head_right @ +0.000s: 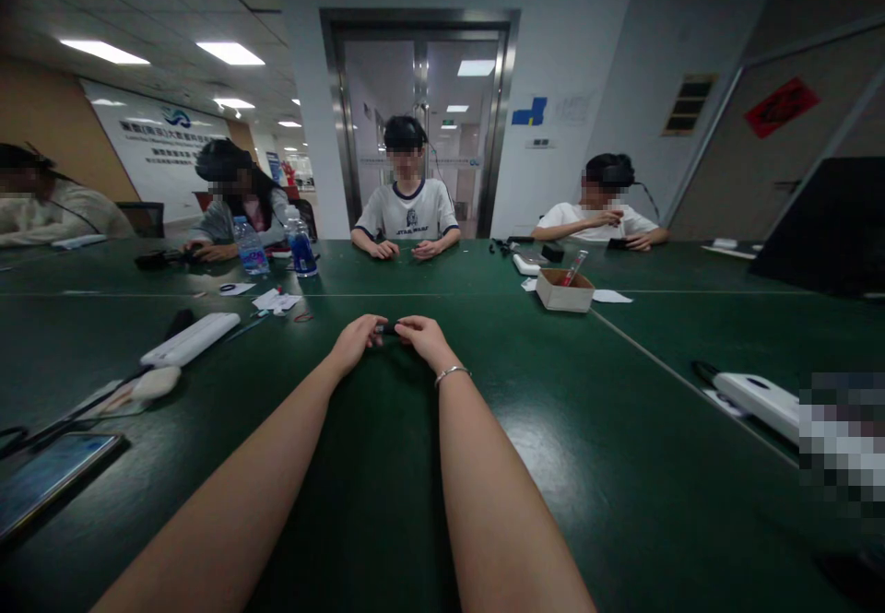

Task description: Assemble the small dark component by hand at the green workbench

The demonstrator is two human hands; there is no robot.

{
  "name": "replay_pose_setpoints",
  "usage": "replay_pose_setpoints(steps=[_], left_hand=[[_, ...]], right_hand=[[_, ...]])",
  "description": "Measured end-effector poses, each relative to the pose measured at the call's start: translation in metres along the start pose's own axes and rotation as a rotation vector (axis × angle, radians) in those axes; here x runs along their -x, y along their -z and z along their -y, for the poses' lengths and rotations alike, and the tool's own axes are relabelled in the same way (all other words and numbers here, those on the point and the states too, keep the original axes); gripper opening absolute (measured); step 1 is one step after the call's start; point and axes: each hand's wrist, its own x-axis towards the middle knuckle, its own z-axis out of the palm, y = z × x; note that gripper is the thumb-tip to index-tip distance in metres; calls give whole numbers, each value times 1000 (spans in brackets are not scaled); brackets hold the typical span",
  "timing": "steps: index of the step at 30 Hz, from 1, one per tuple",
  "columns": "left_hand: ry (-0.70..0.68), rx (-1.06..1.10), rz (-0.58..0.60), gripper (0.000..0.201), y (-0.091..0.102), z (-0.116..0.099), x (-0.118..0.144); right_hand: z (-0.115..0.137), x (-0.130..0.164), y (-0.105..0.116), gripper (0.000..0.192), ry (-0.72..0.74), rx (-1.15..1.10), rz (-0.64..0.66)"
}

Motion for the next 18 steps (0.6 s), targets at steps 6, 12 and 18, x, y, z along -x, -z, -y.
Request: replay_pose_setpoints(steps=[6,12,18], left_hand=[[-40,-25,-30,29,1,1,0],[-64,-19,-17,28,-1,8,-3],[-55,-35,-4,28,0,7,-2]], right_hand=[[0,0,0,19,-14,-10,-11],[0,0,-1,19,-18,-10,-14],[0,0,0,19,-16,3,2]])
